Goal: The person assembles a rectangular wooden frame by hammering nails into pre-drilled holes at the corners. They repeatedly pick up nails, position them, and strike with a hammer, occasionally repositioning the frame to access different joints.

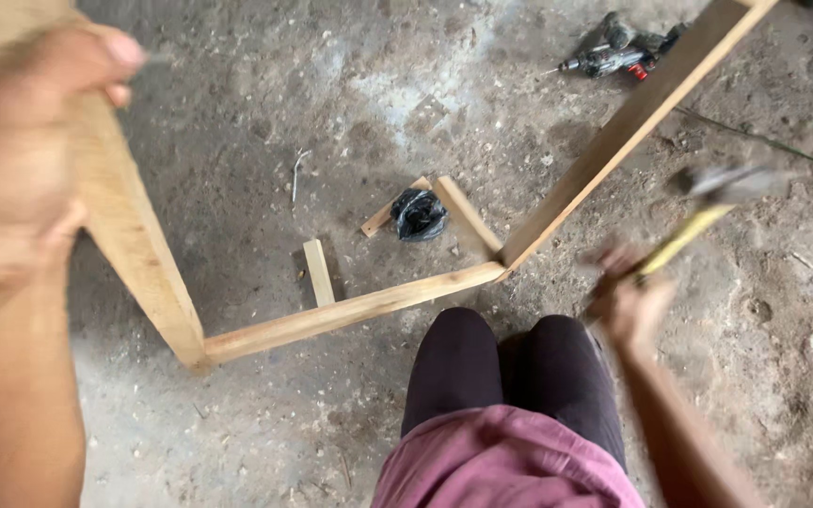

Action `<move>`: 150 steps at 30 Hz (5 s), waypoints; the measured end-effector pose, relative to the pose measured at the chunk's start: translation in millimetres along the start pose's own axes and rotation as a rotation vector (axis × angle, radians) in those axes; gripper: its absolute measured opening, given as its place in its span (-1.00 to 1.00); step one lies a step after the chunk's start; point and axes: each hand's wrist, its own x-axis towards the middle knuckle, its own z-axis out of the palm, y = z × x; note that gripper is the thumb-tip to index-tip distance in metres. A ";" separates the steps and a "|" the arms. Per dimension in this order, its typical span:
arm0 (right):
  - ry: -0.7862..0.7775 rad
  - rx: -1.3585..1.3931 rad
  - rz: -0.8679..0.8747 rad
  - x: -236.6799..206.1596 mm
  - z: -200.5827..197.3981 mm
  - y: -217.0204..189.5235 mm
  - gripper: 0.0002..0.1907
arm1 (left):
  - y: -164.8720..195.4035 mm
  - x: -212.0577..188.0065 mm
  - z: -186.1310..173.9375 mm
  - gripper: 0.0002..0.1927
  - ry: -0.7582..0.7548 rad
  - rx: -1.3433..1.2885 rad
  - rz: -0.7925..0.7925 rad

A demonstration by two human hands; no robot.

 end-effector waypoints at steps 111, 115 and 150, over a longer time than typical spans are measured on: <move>-0.562 0.157 1.040 -10.1 -44.1 175.4 0.03 | -541.2 -185.0 295.2 -0.57 0.384 -0.423 -0.957; -0.654 0.109 0.968 -3.1 -45.0 153.9 0.04 | -471.9 -191.8 304.9 -0.12 0.503 -0.380 -1.097; -0.692 -0.027 0.900 -15.5 -28.3 104.6 0.00 | -423.7 -177.9 442.2 -0.45 0.311 0.066 -0.325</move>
